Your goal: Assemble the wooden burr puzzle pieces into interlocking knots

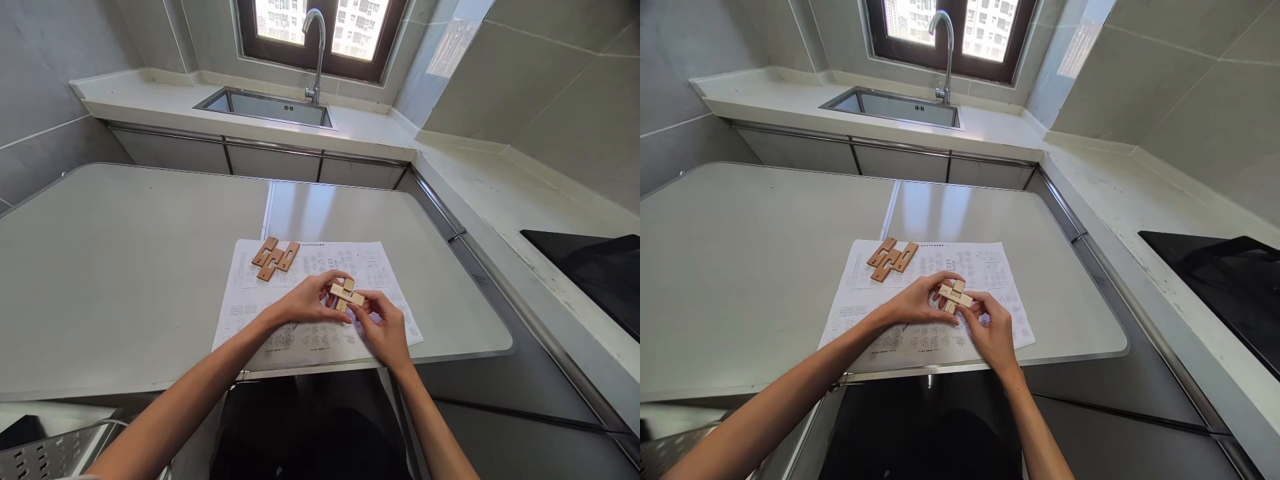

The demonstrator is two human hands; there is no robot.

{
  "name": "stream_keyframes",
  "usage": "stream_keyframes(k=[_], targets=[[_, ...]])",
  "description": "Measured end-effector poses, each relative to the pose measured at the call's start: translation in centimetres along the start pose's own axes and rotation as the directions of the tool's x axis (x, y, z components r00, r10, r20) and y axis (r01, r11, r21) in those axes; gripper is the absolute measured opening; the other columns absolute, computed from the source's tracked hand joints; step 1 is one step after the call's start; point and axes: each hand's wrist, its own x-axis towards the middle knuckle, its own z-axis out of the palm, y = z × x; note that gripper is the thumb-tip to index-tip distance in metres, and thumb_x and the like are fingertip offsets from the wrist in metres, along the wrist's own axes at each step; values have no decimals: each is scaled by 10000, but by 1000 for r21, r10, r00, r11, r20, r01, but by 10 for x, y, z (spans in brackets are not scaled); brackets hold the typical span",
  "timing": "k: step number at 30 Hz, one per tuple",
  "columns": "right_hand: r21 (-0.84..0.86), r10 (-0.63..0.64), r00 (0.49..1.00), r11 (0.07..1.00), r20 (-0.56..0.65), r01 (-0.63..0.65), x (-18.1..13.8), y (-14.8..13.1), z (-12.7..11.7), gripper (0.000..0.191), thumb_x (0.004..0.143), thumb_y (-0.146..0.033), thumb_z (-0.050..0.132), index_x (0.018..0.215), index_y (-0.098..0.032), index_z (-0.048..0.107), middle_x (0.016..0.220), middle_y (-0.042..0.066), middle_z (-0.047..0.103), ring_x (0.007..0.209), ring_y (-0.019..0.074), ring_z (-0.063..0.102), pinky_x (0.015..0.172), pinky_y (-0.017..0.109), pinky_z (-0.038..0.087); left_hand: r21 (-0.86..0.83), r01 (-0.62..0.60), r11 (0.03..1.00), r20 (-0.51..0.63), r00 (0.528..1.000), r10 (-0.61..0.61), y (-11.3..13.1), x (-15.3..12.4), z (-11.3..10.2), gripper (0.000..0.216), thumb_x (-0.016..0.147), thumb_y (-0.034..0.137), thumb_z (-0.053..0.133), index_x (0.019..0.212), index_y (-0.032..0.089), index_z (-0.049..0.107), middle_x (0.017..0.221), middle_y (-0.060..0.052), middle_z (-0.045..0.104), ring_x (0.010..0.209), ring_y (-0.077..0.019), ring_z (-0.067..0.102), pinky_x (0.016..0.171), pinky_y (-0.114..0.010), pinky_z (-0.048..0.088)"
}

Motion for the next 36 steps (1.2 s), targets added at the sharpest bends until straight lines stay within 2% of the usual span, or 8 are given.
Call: stream_keyframes(k=[7, 11, 36], targets=[[-34, 3, 1000, 999, 3, -3, 1, -8, 0, 278, 1002, -437, 650, 1161, -216, 705, 806, 26, 707, 702, 187, 656, 610, 289, 506, -59, 20, 998, 9, 1000, -19, 5, -1, 0, 754, 715, 533, 912, 1319, 212, 596, 816, 30, 612, 734, -151, 541, 691, -283, 437], [-51, -9, 1000, 999, -15, 8, 1, -8, 0, 278, 1003, -440, 651, 1153, -212, 703, 811, 33, 716, 696, 188, 664, 584, 283, 498, -76, 25, 997, 5, 1000, -24, 7, -1, 0, 750, 699, 522, 927, 1297, 204, 606, 808, 30, 611, 721, -144, 533, 678, -278, 437], [-109, -36, 998, 994, -42, 32, 1, -9, 0, 291, 994, -488, 658, 1099, -219, 700, 784, 33, 707, 668, 184, 647, 602, 294, 521, -162, 61, 985, 41, 998, -56, 8, 0, -2, 759, 668, 502, 940, 1292, 220, 613, 925, -10, 651, 857, -194, 616, 773, -320, 492]])
